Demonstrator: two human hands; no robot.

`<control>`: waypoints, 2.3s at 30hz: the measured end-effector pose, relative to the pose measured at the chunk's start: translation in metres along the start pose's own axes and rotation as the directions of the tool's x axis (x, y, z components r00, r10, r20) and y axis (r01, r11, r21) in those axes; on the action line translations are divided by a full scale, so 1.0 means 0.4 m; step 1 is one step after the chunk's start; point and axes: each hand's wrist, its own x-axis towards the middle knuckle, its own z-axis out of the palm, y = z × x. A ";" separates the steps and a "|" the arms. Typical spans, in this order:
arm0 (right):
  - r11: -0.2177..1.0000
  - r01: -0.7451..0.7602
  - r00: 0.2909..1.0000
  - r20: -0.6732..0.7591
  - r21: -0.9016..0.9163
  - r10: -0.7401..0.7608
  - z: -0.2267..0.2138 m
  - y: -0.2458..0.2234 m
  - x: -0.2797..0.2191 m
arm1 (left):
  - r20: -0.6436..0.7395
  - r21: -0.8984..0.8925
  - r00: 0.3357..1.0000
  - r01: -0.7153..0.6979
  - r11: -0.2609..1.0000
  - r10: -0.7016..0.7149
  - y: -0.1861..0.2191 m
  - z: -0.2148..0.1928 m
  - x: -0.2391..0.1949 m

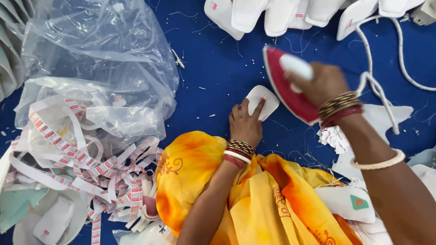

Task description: Iron labels or reinforcement onto shoe components using a hand iron.

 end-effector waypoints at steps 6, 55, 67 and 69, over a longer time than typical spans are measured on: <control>0.917 0.114 0.992 0.092 -0.382 -0.085 0.102 0.003 0.007 | -0.031 -0.018 0.999 -0.006 1.000 0.005 0.001 -0.004 0.004; 0.963 0.242 0.934 -0.297 0.117 -0.198 0.056 0.063 0.083 | 0.164 -0.731 0.961 0.271 0.626 -0.224 -0.186 0.001 0.089; 0.775 0.294 0.921 -0.384 0.559 -0.072 0.157 0.319 0.029 | -0.206 -0.910 0.944 -0.086 0.406 -0.260 0.055 -0.448 0.576; 0.844 0.378 0.859 -0.483 0.381 -0.167 0.137 0.311 -0.012 | -0.399 -0.804 0.917 -0.336 0.491 -0.025 0.032 -0.389 0.497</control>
